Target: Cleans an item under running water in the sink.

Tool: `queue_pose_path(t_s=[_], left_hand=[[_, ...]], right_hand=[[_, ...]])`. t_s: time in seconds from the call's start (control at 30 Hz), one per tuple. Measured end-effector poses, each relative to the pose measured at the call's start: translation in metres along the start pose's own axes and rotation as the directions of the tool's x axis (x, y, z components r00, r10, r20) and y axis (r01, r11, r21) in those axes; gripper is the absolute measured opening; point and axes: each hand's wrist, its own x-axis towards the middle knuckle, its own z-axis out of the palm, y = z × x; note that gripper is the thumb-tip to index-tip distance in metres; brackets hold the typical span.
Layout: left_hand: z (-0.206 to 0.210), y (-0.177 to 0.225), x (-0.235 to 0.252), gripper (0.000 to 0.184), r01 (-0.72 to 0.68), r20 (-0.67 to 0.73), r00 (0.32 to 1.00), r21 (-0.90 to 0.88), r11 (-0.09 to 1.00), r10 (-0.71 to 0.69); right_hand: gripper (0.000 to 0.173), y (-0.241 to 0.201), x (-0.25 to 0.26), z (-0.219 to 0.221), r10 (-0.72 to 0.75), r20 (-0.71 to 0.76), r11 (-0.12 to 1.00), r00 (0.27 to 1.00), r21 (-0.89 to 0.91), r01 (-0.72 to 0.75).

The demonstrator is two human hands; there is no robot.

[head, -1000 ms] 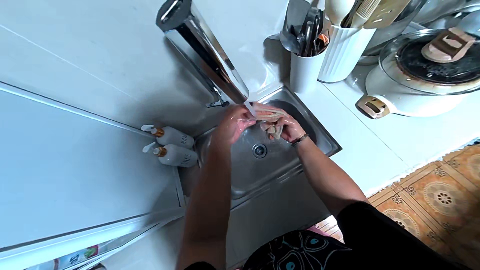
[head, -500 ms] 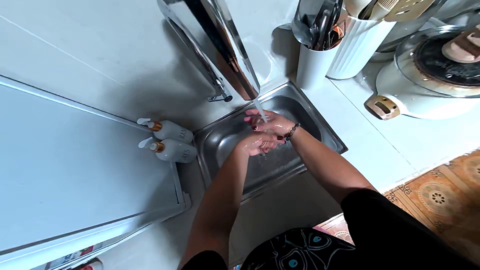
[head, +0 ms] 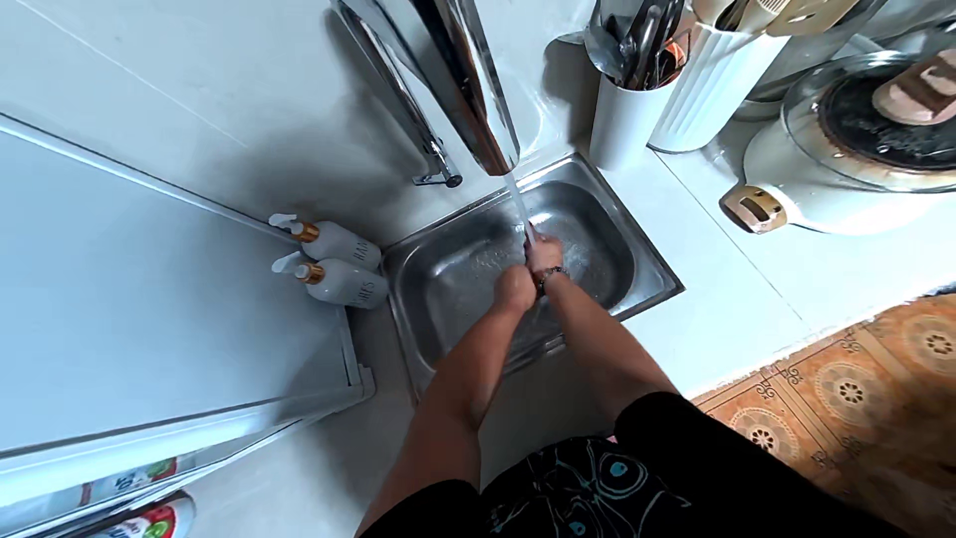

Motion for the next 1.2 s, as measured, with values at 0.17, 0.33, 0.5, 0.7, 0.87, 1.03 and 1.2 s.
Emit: queue_pose_path(t_s=[0.17, 0.33, 0.5, 0.7, 0.87, 1.03, 1.2], left_hand=[[0.029, -0.021, -0.029, 0.043, -0.067, 0.068, 0.996, 0.168, 0.984, 0.056], [0.022, -0.051, -0.049, 0.064, 0.090, -0.056, 0.993, -0.243, 0.966, -0.106], [-0.016, -0.131, -0.104, 0.071, 0.030, -0.251, 0.910, -0.754, 0.656, -0.330], [-0.020, -0.203, -0.139, 0.097, 0.169, -0.610, 0.657, -0.454, 0.875, -0.443], [0.029, -0.207, -0.108, 0.061, 0.269, -0.545, 0.809, 0.010, 0.963, -0.220], [-0.002, -0.205, -0.105, 0.078, 0.422, -0.415, 0.829, 0.022, 0.906, -0.376], [-0.018, -0.190, -0.116, 0.095, 0.436, -0.409, 0.809, -0.067, 0.898, -0.423]], right_hand=[[0.048, 0.025, -0.031, 0.007, 0.390, 0.077, 0.913, 0.918, -0.167, -0.373], [0.047, 0.033, -0.011, 0.019, 0.243, 0.295, 0.876, 0.924, 0.343, -0.340], [0.028, -0.019, 0.011, -0.018, 0.100, 0.305, 0.918, 0.947, 0.338, -0.206], [0.035, -0.013, -0.008, -0.011, 0.086, 0.325, 0.995, 0.942, 0.019, -0.097], [0.033, -0.020, -0.029, 0.030, -0.065, 0.335, 0.994, 0.940, -0.059, 0.090], [0.041, -0.072, -0.031, 0.051, -0.588, 0.085, 0.788, 0.804, -0.162, 0.594], [0.069, -0.129, -0.025, 0.076, -0.708, 0.072, 0.637, 0.702, -0.362, 0.680]])
